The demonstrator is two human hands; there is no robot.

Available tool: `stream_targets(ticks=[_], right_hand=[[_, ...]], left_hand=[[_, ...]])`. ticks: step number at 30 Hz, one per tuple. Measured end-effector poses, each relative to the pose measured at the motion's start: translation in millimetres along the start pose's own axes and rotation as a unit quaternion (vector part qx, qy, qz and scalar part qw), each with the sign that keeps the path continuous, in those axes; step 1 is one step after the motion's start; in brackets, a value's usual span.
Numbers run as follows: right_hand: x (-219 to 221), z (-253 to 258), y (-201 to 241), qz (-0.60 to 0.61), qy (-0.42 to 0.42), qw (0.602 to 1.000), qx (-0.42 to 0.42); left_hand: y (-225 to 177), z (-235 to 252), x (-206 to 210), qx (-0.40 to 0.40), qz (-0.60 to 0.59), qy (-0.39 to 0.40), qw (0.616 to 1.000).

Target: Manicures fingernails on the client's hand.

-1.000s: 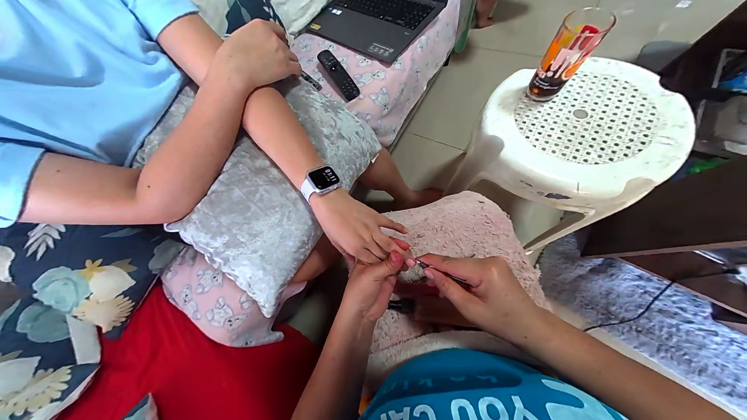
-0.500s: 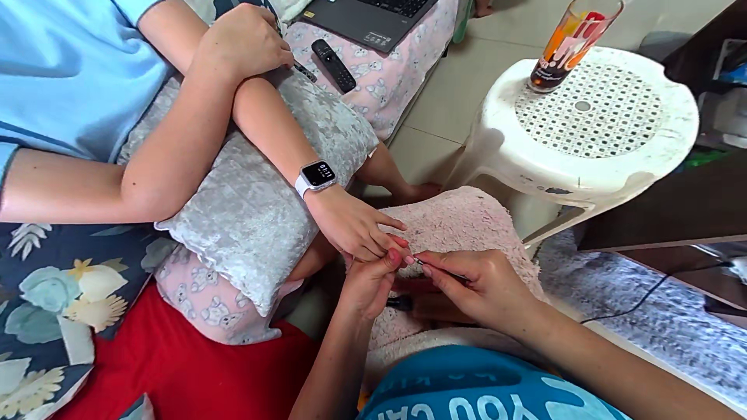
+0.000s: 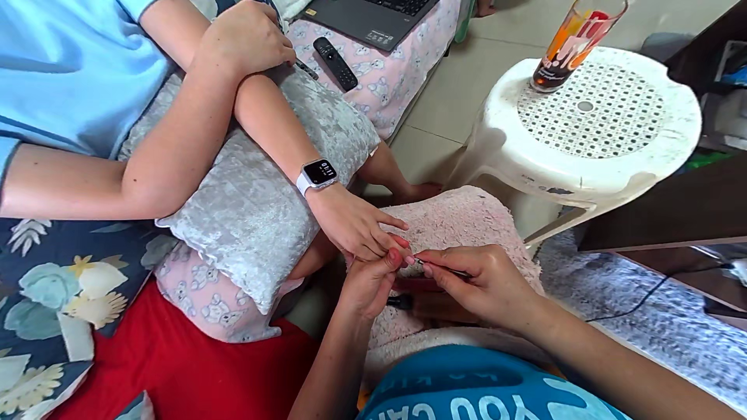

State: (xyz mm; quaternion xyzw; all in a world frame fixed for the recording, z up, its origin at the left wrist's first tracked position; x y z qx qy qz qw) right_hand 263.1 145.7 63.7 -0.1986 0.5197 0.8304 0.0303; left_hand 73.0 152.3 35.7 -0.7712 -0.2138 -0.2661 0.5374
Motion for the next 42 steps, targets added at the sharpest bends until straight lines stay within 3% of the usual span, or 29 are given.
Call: stream_targets(ticks=[9,18,32,42], right_hand=[[-1.3,4.8,-1.1,0.072,0.028,0.996,0.052],[-0.6,2.9,0.4,0.002,0.013,1.0,0.004],[2.0,2.9,0.9,0.003,0.009,1.0,-0.004],[5.5,0.5,1.3,-0.04,-0.018,0.997,-0.07]], left_hand=[[-0.3,0.4,-1.5,0.004,0.01,0.01,1.0],[-1.0,-1.3,0.2,0.0,0.021,-0.008,1.0],[-0.7,-1.2,-1.2,0.004,0.019,-0.006,1.0],[0.0,-1.5,-1.0,0.009,0.011,-0.002,1.0]])
Point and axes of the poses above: each hand's wrist, its own z-axis towards the middle knuckle, its own x-axis out of the palm, y = z × x, the point moved 3 cm from there along z, towards the middle knuckle, and after that the axes turned 4 degrees about -y, right-handed, at the moved point
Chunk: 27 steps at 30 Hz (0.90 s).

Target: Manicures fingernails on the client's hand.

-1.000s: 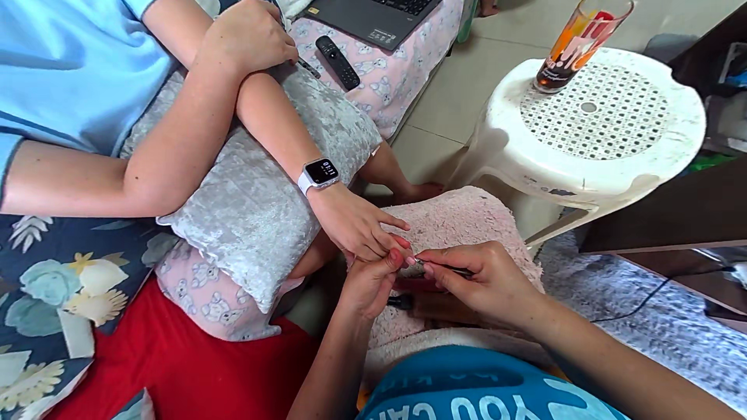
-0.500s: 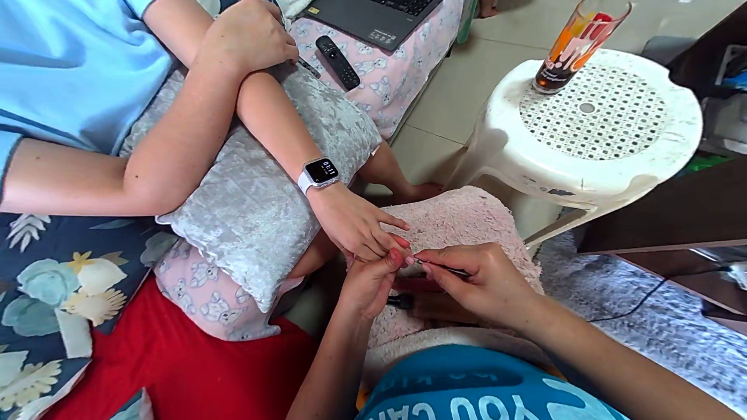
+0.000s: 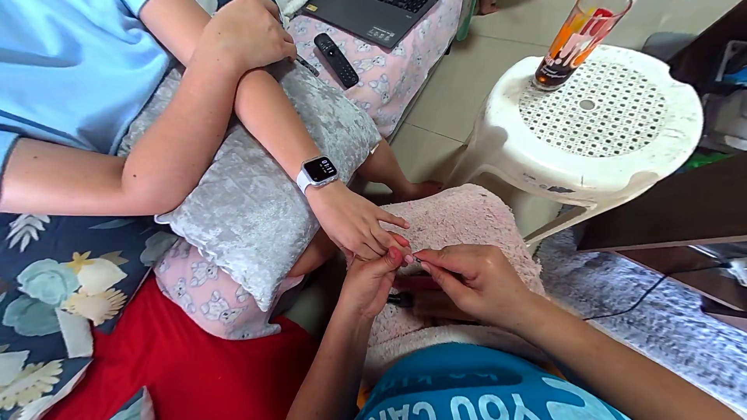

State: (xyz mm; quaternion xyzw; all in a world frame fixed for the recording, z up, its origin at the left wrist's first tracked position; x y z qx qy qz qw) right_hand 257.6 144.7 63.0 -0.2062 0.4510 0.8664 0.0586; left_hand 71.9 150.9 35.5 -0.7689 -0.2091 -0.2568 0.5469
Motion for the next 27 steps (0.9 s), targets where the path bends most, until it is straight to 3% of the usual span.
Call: stream_targets(ticks=[6,14,20,24,27], right_hand=[[0.3,0.8,-1.5,0.015,0.008,1.0,0.007],[-6.3,3.6,-12.1,0.235,0.061,0.951,0.193],[-8.6,-1.8,-16.0,0.268,0.022,0.934,0.236],[-8.6,-3.1,-9.0,0.294,0.068,0.927,0.223],[-7.1,-4.7,-5.1,0.361,0.097,0.892,0.254]], left_hand=[[0.1,-0.6,-0.9,0.001,0.002,-0.001,1.0],[0.2,-1.0,-0.8,-0.011,-0.017,0.037,0.999],[2.4,-2.2,-3.0,-0.021,-0.02,0.041,0.999],[2.6,-2.0,-3.0,-0.007,-0.023,0.048,0.999],[2.4,-2.7,-3.3,-0.004,-0.021,0.049,0.999]])
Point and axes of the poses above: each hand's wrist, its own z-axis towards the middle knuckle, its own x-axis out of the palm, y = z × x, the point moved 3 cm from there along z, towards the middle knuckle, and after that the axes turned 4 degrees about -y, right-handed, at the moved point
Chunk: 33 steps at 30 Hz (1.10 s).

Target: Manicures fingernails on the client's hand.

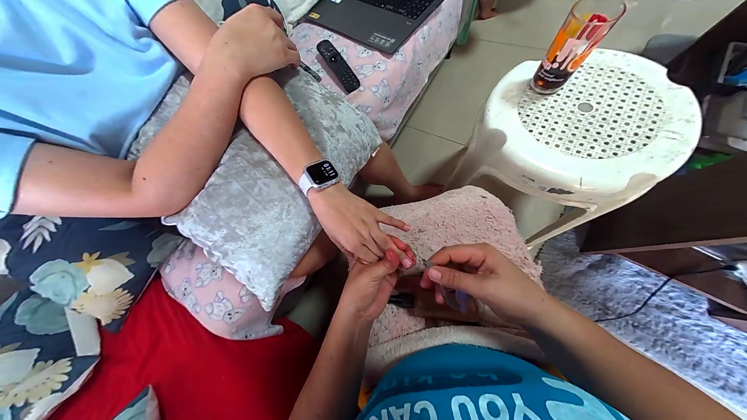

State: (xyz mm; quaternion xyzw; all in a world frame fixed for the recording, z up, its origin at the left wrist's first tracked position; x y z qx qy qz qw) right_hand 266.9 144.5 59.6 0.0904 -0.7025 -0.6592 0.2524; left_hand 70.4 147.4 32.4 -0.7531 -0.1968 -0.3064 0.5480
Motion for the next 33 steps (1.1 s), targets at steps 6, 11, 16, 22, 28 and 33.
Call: stream_targets(ticks=[6,11,16,22,28,33], right_hand=[[3.6,-1.1,-2.1,0.071,-0.006,0.994,0.077],[4.1,0.6,-5.3,0.143,0.006,0.983,0.116],[4.2,2.2,-5.6,0.184,0.009,0.972,0.142],[4.1,4.6,-6.4,0.193,0.001,0.968,0.162],[4.4,6.6,-7.6,0.209,-0.002,0.96,0.187],[4.4,7.9,-10.1,0.219,-0.005,0.953,0.208]], left_hand=[[1.0,-0.6,0.2,0.012,0.014,-0.014,1.0],[0.6,-0.7,0.2,0.019,0.021,-0.012,1.0],[0.7,-0.8,-0.4,0.021,0.022,-0.008,1.0],[0.2,-0.2,-1.3,0.019,0.026,-0.007,0.999],[-1.2,0.4,-1.9,0.012,0.034,-0.005,0.999],[-1.6,1.2,-3.5,0.014,0.038,0.0,0.999]])
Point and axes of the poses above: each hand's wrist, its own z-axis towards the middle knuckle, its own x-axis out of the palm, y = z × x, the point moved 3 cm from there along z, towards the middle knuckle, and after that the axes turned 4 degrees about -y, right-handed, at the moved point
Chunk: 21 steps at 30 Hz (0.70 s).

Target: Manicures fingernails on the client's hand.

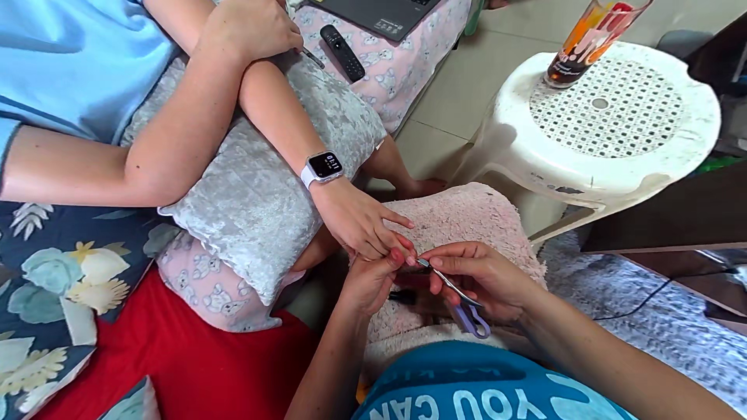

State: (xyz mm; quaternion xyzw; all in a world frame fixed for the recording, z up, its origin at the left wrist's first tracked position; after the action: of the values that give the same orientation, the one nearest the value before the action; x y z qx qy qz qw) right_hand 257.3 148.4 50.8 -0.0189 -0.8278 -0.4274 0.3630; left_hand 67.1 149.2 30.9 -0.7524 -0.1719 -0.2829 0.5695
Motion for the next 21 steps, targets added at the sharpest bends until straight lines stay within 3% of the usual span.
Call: stream_targets(ticks=[21], right_hand=[[0.4,2.6,-2.4,0.012,-0.005,1.0,-0.008]], left_hand=[[-1.5,0.2,0.1,-0.005,0.008,0.007,1.0]])
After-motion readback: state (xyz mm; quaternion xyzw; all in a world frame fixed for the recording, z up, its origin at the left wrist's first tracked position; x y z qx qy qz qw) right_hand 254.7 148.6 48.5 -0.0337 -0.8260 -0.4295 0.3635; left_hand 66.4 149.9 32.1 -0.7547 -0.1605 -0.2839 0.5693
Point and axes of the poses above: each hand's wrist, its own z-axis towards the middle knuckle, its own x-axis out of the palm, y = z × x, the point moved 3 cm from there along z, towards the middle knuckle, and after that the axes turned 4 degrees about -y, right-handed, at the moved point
